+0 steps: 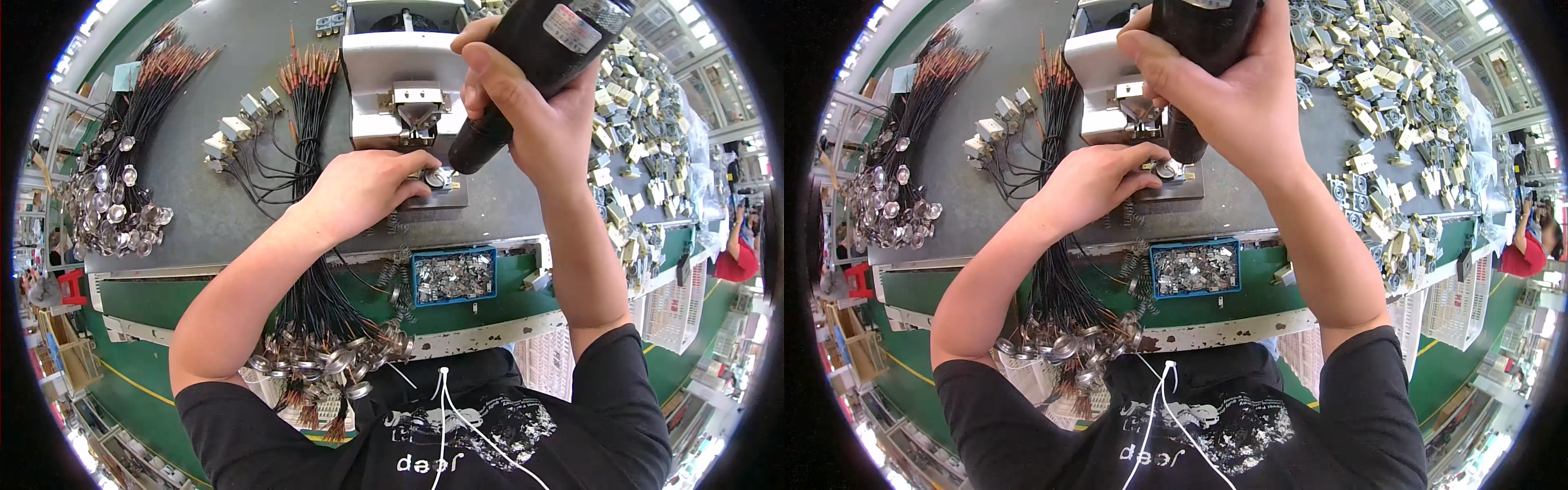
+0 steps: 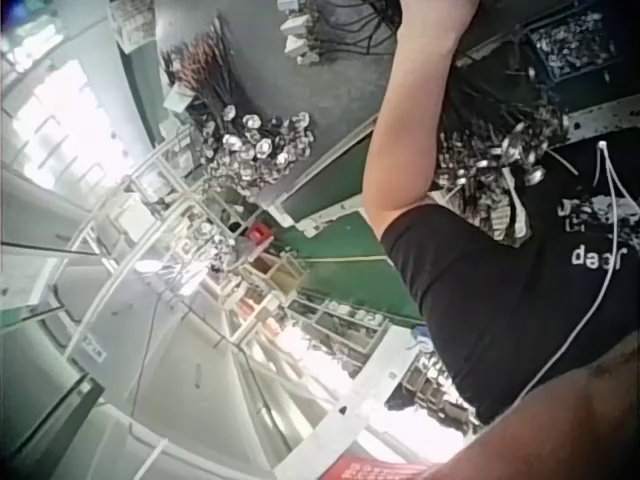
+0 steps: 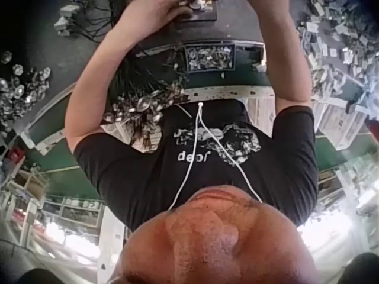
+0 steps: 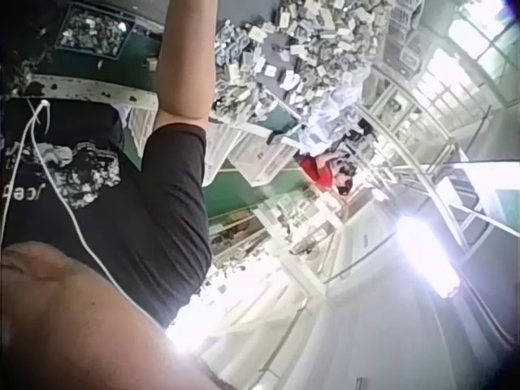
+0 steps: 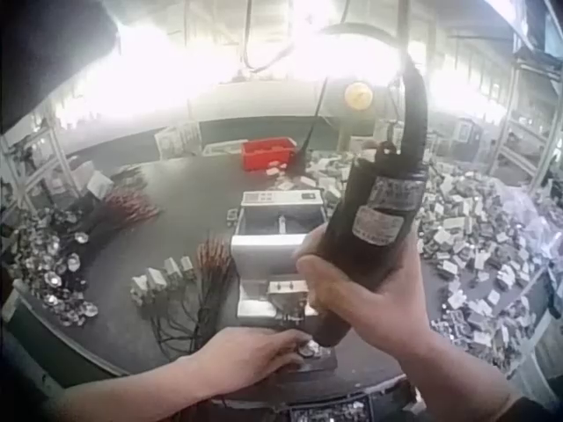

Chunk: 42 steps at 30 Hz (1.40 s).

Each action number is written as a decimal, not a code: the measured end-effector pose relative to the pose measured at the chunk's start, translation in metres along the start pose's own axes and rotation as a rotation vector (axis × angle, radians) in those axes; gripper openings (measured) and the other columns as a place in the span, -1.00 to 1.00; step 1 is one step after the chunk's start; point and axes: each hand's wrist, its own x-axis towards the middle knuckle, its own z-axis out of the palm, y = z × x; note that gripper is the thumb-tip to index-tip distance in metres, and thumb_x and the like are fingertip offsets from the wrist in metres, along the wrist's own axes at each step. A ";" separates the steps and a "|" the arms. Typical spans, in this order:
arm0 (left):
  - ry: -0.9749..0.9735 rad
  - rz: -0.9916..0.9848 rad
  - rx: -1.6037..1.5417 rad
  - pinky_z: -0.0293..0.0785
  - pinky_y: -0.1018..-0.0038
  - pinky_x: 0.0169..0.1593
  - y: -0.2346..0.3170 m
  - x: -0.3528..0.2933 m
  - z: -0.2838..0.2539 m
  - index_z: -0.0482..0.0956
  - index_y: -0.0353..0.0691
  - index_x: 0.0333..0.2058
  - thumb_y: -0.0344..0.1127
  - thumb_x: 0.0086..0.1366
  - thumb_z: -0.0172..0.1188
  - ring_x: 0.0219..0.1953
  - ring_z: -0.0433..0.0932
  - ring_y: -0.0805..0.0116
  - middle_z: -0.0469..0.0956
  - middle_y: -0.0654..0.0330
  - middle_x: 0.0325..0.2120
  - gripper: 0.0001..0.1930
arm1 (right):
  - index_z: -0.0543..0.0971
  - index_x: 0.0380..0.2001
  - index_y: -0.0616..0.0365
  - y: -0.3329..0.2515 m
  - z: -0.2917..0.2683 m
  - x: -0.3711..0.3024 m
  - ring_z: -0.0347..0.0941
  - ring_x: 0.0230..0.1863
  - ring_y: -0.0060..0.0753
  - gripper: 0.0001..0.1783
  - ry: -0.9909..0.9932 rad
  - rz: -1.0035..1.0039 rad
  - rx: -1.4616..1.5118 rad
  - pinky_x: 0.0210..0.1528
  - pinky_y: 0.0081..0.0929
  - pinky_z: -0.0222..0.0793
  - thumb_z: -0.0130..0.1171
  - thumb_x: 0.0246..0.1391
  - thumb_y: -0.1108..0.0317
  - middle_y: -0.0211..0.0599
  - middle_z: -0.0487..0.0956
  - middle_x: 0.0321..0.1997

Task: Assembling wiring harnesses to electronic components using a specialized pressing tool.

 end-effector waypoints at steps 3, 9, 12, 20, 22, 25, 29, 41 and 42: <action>0.002 0.016 -0.003 0.58 0.19 -0.09 0.002 0.002 -0.001 0.56 -0.09 0.04 -0.13 0.38 0.22 -0.15 0.66 0.03 0.69 0.09 -0.24 -0.68 | 0.60 -0.29 0.25 0.001 -0.004 -0.003 0.54 -0.45 -0.62 -0.84 0.014 0.021 -0.044 -0.40 -0.61 0.45 0.38 0.07 0.59 -0.36 0.64 -0.39; 0.028 0.044 0.013 0.58 0.16 -0.09 0.003 0.001 0.001 0.56 -0.10 0.03 -0.14 0.38 0.21 -0.15 0.66 0.01 0.68 0.06 -0.26 -0.69 | 0.59 -0.26 0.33 0.021 -0.007 -0.007 0.52 -0.50 -0.57 -0.92 -0.017 -0.235 0.000 -0.46 -0.60 0.45 0.30 0.18 0.60 -0.30 0.64 -0.35; 0.023 0.064 0.056 0.59 0.16 -0.10 0.003 0.000 0.001 0.56 -0.09 0.03 -0.13 0.38 0.20 -0.15 0.66 0.03 0.69 0.07 -0.27 -0.68 | 0.59 -0.28 0.32 0.021 -0.002 -0.015 0.52 -0.50 -0.59 -0.91 -0.015 -0.241 -0.077 -0.46 -0.61 0.44 0.29 0.17 0.65 -0.32 0.63 -0.35; 0.040 0.103 0.076 0.60 0.18 -0.14 0.001 0.000 0.002 0.56 -0.08 0.02 -0.13 0.38 0.19 -0.19 0.67 0.06 0.69 0.11 -0.32 -0.69 | 0.60 -0.32 0.24 0.004 0.007 -0.016 0.58 -0.38 -0.56 -0.85 -0.004 -0.107 -0.087 -0.32 -0.59 0.50 0.37 0.05 0.61 -0.34 0.64 -0.38; 0.088 0.134 0.102 0.60 0.19 -0.15 0.000 0.000 0.004 0.57 -0.08 0.01 -0.14 0.38 0.20 -0.20 0.67 0.07 0.69 0.12 -0.33 -0.71 | 0.54 -0.15 0.27 0.011 0.006 -0.017 0.61 -0.27 -0.50 -0.71 0.034 0.109 0.219 -0.24 -0.54 0.54 0.35 0.05 0.63 -0.27 0.65 -0.30; 0.132 0.142 0.133 0.60 0.21 -0.18 0.000 -0.003 0.008 0.58 -0.09 0.00 -0.14 0.36 0.22 -0.22 0.67 0.08 0.68 0.14 -0.36 -0.70 | 0.27 0.18 0.30 0.011 0.008 -0.024 0.62 -0.14 -0.42 -0.33 -0.059 -0.095 0.087 -0.12 -0.48 0.58 0.35 0.03 0.65 -0.20 0.63 -0.17; 0.127 0.116 0.195 0.57 0.24 -0.18 0.001 -0.005 0.008 0.59 -0.09 -0.01 -0.13 0.33 0.25 -0.22 0.65 0.14 0.64 0.19 -0.37 -0.69 | 0.25 0.22 0.33 0.001 0.016 -0.018 0.63 -0.11 -0.43 -0.29 0.025 -0.188 -0.125 -0.07 -0.49 0.58 0.35 0.04 0.64 -0.15 0.64 -0.15; -0.300 0.574 0.334 0.38 0.44 -0.11 0.058 -0.024 0.048 0.58 -0.04 -0.39 -0.30 0.16 0.21 -0.21 0.53 0.41 0.50 0.40 -0.42 -0.96 | 0.59 -0.14 0.31 -0.028 0.011 -0.020 0.49 -0.68 -0.51 -0.78 0.463 -0.100 -0.131 -0.66 -0.57 0.40 0.35 0.19 0.46 -0.38 0.58 -0.61; -0.307 0.576 0.328 0.37 0.44 -0.12 0.057 -0.025 0.047 0.57 -0.03 -0.39 -0.29 0.16 0.21 -0.21 0.52 0.41 0.50 0.41 -0.42 -0.96 | 0.59 -0.14 0.31 -0.028 0.013 -0.016 0.49 -0.67 -0.51 -0.78 0.429 -0.156 -0.107 -0.65 -0.57 0.41 0.34 0.20 0.46 -0.37 0.58 -0.60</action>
